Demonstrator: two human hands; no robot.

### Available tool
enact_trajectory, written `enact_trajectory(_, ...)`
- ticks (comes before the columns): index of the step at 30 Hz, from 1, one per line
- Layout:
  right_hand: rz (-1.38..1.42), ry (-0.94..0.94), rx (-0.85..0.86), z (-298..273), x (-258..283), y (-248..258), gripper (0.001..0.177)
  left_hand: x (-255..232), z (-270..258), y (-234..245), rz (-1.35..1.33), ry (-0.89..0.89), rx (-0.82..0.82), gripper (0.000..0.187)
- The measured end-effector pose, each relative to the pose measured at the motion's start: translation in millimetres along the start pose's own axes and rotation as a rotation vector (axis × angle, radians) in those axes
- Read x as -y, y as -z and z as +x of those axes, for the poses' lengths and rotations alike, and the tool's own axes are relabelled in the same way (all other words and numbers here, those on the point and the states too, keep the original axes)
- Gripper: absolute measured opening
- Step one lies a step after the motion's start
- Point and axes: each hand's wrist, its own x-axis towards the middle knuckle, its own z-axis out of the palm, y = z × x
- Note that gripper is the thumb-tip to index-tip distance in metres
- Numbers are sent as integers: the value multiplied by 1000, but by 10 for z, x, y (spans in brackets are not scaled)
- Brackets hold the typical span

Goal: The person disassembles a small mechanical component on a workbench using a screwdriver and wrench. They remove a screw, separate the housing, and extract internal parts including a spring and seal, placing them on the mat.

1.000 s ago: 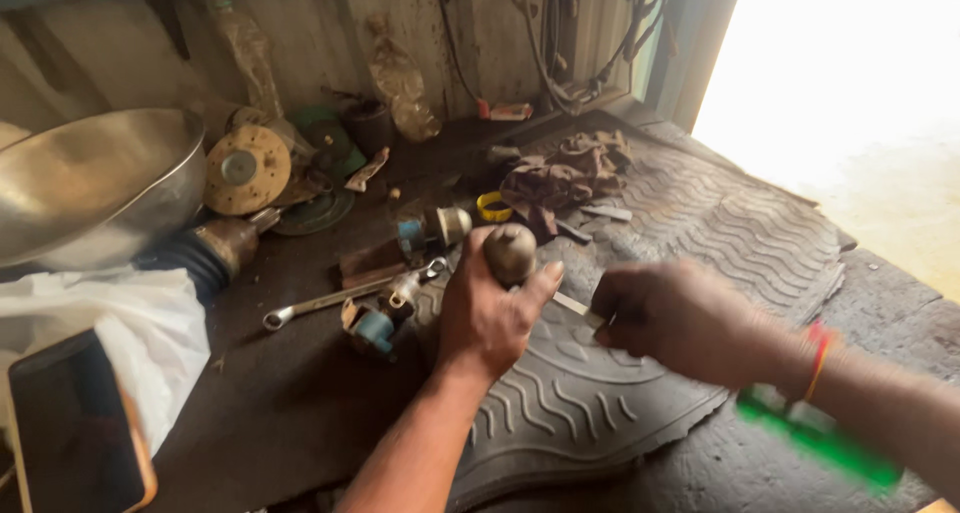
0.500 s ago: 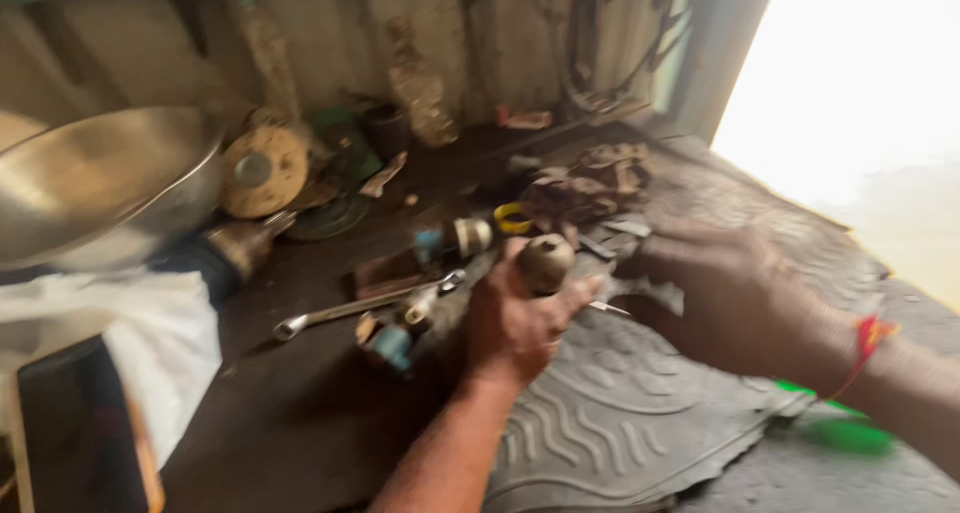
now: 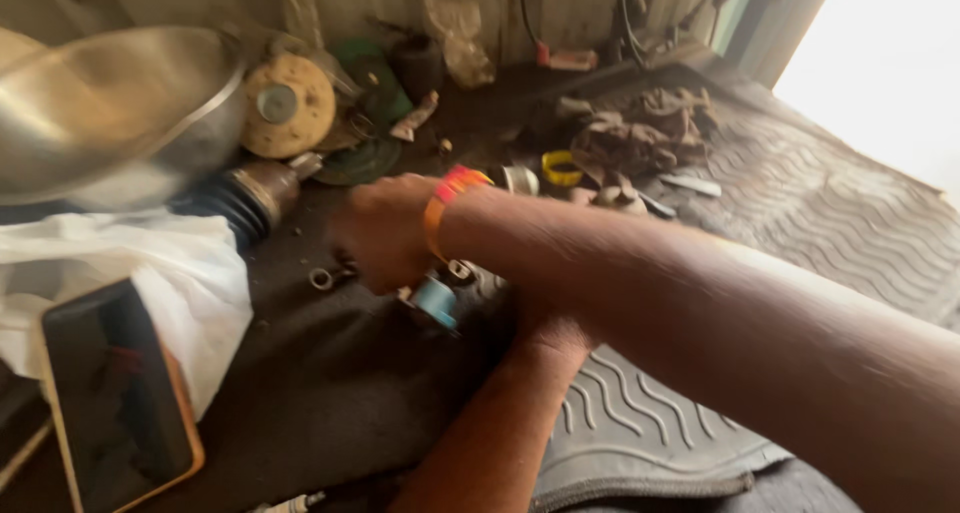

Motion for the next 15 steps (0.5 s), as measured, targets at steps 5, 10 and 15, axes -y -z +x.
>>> enact_trajectory(5, -62, 1, 97, 521, -71, -89, 37, -5, -91, -178, 25, 20, 33, 38)
enact_trajectory(10, -351, 66, 349, 979, -177, -323, 31, 4, -98, -252, 77, 24, 60, 37)
enact_trajectory(15, -181, 84, 124, 757, -301, -409, 29, 117, 81, -210, 123, -10, 39, 35)
